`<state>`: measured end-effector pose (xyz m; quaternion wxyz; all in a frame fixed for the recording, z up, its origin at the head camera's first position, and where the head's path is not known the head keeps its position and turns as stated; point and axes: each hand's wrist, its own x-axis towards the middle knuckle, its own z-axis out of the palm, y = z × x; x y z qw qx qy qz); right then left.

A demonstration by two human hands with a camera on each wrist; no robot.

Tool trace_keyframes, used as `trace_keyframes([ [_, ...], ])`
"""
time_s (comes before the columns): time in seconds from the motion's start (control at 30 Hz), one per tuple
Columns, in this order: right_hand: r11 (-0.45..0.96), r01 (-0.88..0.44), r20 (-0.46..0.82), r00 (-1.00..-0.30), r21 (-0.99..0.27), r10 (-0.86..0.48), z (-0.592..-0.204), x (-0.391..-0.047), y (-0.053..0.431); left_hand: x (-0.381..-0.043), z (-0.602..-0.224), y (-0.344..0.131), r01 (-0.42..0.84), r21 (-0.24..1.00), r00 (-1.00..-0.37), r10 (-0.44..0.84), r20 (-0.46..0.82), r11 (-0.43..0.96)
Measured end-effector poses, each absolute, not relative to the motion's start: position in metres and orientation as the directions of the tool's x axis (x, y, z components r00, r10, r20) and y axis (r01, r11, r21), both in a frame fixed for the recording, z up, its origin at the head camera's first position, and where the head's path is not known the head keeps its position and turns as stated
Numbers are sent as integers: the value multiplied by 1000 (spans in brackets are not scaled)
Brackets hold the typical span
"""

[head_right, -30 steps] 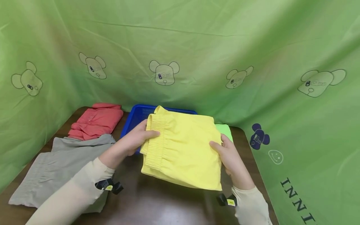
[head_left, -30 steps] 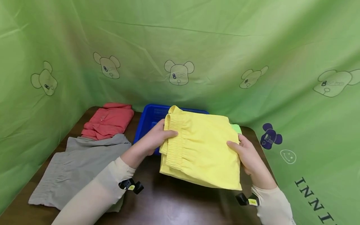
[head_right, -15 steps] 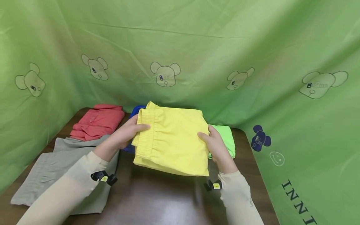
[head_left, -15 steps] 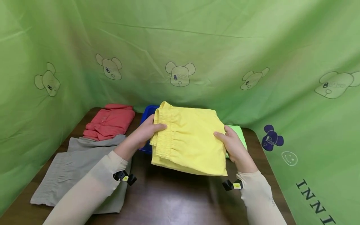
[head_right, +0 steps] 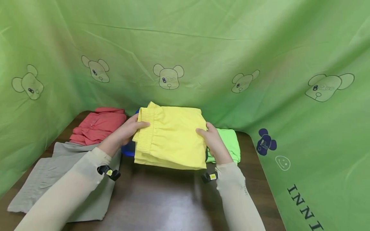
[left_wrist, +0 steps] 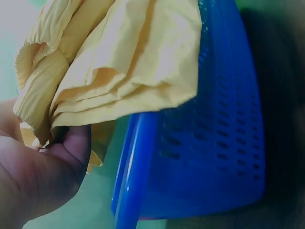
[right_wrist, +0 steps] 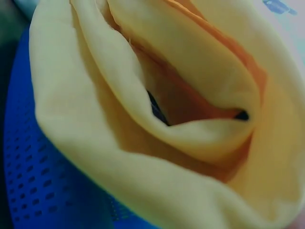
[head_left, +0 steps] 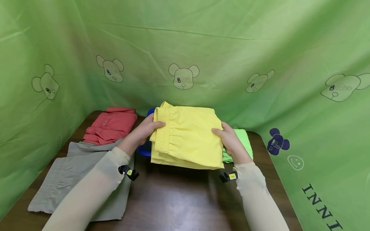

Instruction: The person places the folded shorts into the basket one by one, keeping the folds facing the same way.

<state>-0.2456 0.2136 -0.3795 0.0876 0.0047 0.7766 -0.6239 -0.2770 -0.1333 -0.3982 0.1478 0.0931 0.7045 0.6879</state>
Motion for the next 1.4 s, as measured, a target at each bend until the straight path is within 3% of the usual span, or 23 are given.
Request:
trace_keyframes([
  [0.6,280,174,-207,-974,-944,-93,-388,-287,202,-318,-401,-145,-137,983,-917,360,-173,121],
  [1.4,383,290,-351,-931,-877,-99,-404,-300,190,-323,-412,-152,-275,936,-858,383,-342,220],
])
